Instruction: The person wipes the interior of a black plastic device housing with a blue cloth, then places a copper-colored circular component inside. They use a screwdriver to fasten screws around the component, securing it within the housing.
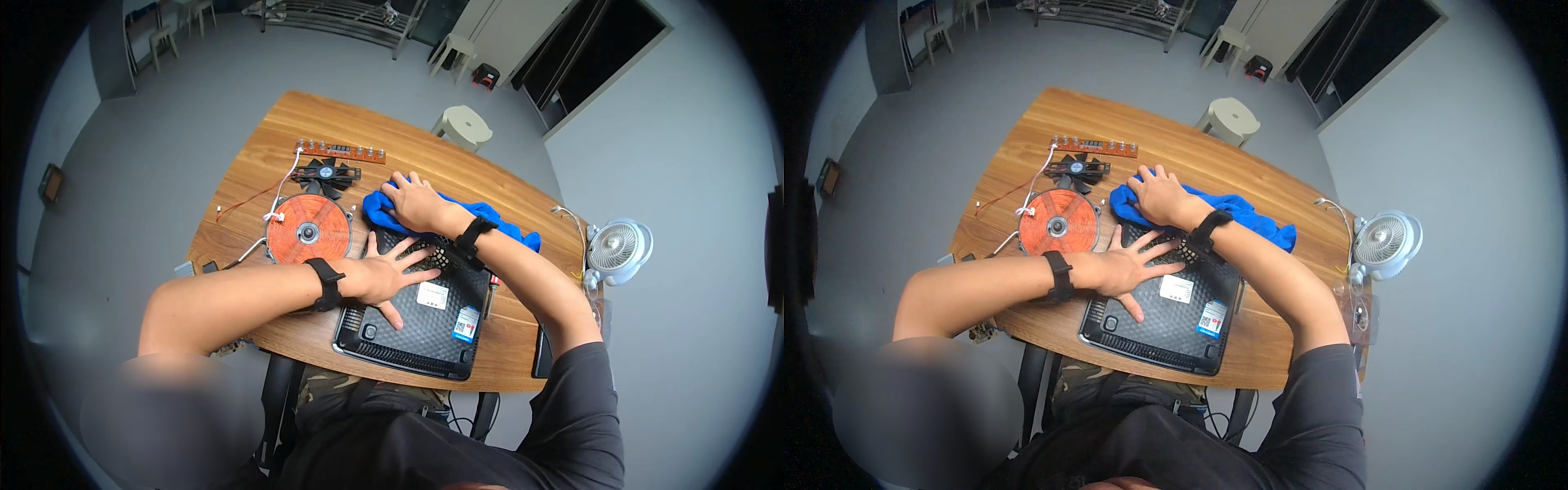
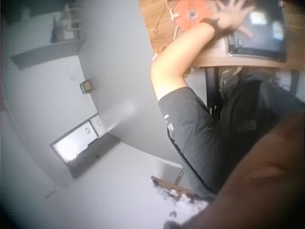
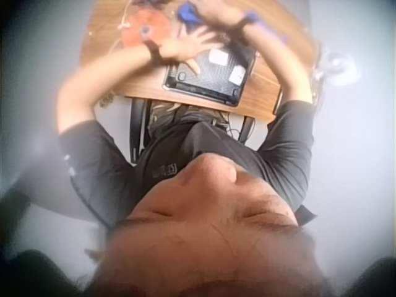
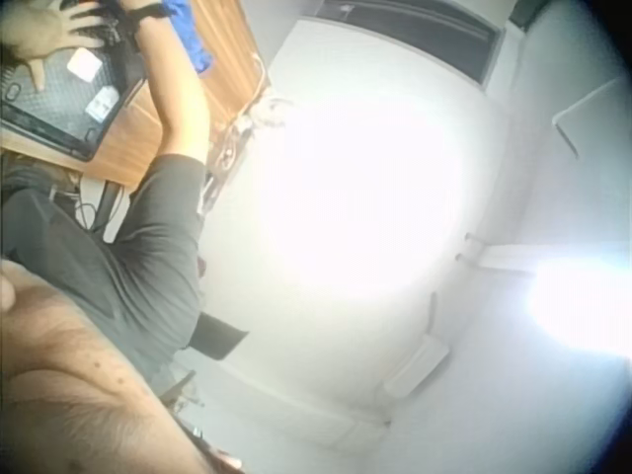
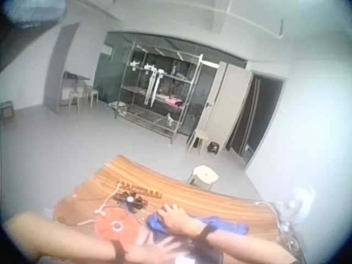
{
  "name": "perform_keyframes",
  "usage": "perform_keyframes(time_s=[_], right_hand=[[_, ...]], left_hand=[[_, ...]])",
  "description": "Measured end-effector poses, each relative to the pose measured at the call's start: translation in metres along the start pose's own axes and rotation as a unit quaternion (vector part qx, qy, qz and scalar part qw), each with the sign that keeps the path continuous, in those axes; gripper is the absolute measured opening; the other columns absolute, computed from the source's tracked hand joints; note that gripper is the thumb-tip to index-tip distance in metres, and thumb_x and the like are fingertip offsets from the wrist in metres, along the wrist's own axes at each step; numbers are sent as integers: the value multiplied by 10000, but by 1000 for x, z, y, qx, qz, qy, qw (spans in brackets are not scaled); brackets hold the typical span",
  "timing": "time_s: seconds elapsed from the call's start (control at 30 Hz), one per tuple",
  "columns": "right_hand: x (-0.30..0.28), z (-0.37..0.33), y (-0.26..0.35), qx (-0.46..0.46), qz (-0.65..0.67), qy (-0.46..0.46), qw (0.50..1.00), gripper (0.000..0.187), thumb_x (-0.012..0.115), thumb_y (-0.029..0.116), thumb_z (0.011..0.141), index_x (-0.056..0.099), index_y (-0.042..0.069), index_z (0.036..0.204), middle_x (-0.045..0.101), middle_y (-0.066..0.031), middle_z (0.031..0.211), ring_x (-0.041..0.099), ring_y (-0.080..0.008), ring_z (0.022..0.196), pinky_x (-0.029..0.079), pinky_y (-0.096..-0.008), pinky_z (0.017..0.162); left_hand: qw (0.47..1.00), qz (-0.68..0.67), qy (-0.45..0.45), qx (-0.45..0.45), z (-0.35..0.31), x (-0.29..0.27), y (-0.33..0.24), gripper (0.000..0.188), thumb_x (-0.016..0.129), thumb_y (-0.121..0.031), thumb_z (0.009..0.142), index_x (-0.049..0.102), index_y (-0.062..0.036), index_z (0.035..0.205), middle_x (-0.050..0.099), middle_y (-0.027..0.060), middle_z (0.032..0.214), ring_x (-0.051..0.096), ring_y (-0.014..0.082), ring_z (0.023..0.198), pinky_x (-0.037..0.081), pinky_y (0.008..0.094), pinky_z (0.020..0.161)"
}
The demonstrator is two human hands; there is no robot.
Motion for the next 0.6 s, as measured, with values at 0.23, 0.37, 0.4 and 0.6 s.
perform_keyframes(time_s=[0.23, 0.37, 0.4, 0.6], right_hand=[[0, 0, 6, -41, -51, -41, 997, 453, 569, 228, 971, 547, 130, 1412, 503, -180, 1383, 482, -459, 1241, 431, -582, 1007], [3, -3, 4, -58, -47, -77, 994, 421, 593, 208, 941, 568, 124, 1353, 518, -163, 1341, 493, -438, 1211, 440, -575, 963], [2, -7, 9, -77, -64, -94, 991, 416, 601, 208, 935, 571, 123, 1341, 520, -160, 1332, 495, -427, 1206, 441, -572, 951], [-8, -54, 64, -186, -66, -73, 978, 350, 630, 190, 935, 592, 101, 1271, 540, -111, 1268, 483, -361, 1155, 423, -526, 908]], left_hand=[[999, 29, -16, 5, -3, 16, -6, 1264, 701, -787, 717, 78, -199, 1647, -60, 201, 1698, -72, 445, 1555, 111, 828, 1083], [998, 0, 70, 0, -29, 20, -30, 1306, 742, -759, 698, 42, -196, 1647, -103, 229, 1686, -102, 454, 1550, 127, 814, 1093], [998, 3, 65, 1, -30, 21, -30, 1312, 752, -751, 696, 36, -199, 1647, -103, 228, 1686, -100, 455, 1550, 127, 814, 1093], [998, -8, 55, -5, -30, 26, -27, 1322, 785, -709, 697, 11, -215, 1649, -46, 237, 1686, -60, 465, 1550, 131, 806, 1092]])
Point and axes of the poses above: each hand's wrist, its own z-axis towards the middle knuckle, its own x-axis out of the palm, y = z × x, the point moved 10 cm from there along z, towards the middle knuckle
